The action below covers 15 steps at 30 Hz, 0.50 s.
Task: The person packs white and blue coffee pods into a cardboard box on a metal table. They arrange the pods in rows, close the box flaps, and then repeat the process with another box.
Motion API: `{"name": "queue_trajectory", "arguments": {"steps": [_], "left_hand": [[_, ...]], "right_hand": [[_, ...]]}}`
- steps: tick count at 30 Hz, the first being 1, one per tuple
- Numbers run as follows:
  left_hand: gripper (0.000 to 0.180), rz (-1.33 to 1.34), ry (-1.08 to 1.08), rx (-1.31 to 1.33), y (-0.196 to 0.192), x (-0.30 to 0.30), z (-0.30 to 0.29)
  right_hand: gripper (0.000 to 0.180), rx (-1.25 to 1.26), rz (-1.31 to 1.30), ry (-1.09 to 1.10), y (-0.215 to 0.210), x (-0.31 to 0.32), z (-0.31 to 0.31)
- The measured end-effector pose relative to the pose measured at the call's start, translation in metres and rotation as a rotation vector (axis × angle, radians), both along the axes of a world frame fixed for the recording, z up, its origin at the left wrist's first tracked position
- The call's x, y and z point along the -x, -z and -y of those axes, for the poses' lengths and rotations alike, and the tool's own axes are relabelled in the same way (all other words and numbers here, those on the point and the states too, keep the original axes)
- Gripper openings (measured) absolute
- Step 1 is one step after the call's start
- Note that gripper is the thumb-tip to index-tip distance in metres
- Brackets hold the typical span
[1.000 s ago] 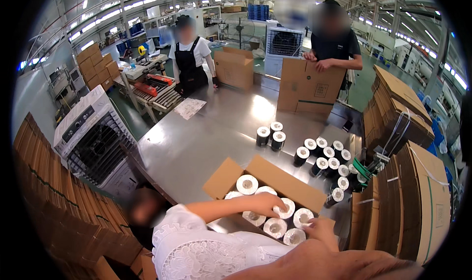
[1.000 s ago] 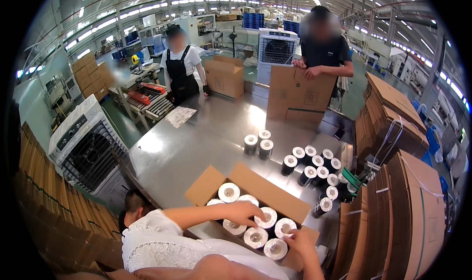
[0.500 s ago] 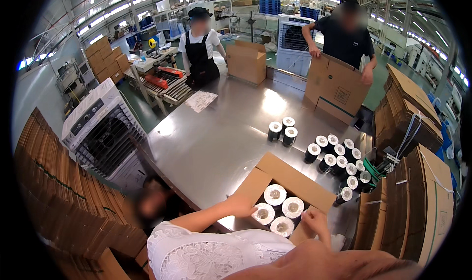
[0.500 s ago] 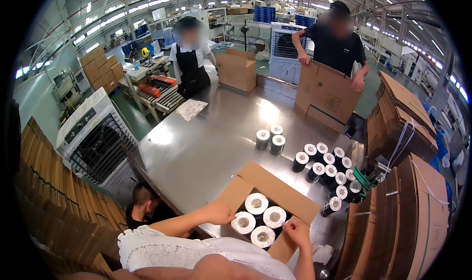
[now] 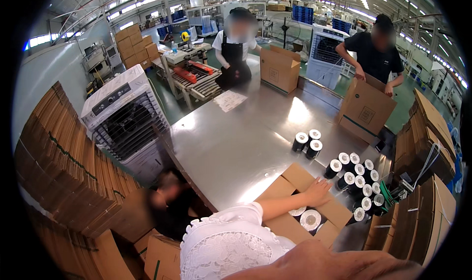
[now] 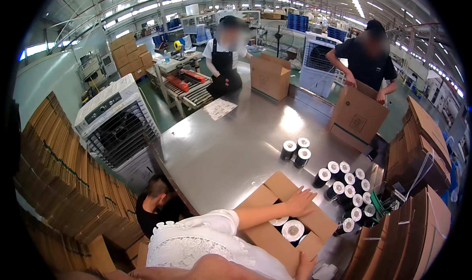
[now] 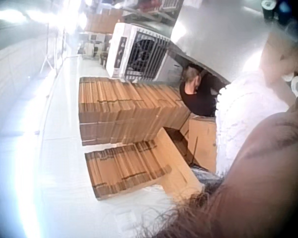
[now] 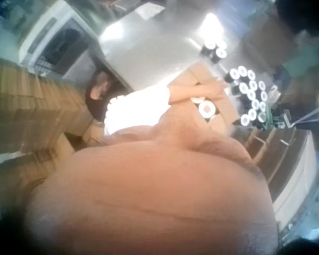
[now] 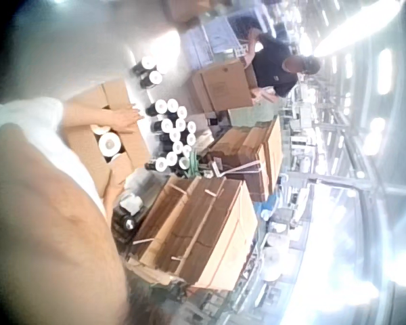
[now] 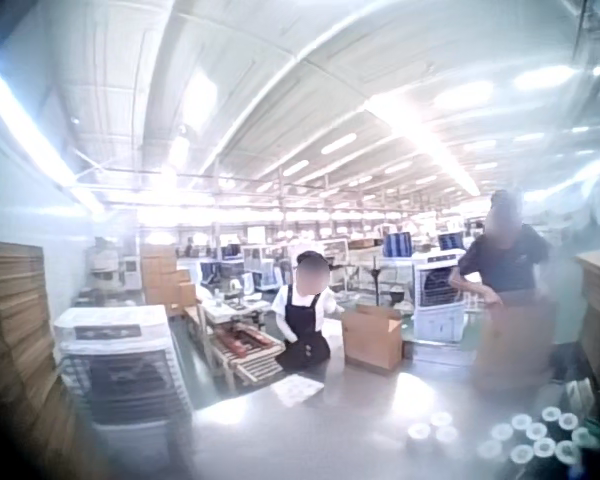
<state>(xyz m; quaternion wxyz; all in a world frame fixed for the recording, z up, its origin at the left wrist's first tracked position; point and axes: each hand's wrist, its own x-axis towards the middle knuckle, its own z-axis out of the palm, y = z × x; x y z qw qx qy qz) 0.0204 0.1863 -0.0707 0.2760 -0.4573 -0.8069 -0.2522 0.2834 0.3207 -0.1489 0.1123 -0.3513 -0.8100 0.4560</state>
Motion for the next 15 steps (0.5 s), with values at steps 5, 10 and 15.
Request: {"name": "queue_trajectory", "arguments": {"steps": [5, 10, 15], "left_hand": [[0.035, 0.379, 0.072, 0.147, -0.031, -0.030, 0.024], [0.054, 0.369, 0.065, -0.039, -0.006, -0.120, 0.105], [0.081, 0.577, -0.211, 0.370, -0.014, -0.124, 0.157]], "right_hand": [[0.061, 0.280, -0.015, 0.029, -0.011, 0.005, -0.004], [0.060, 0.739, -0.237, -0.066, -0.015, 0.050, 0.064], [0.054, 1.153, -0.278, -0.349, -0.045, 0.089, 0.146]]}}
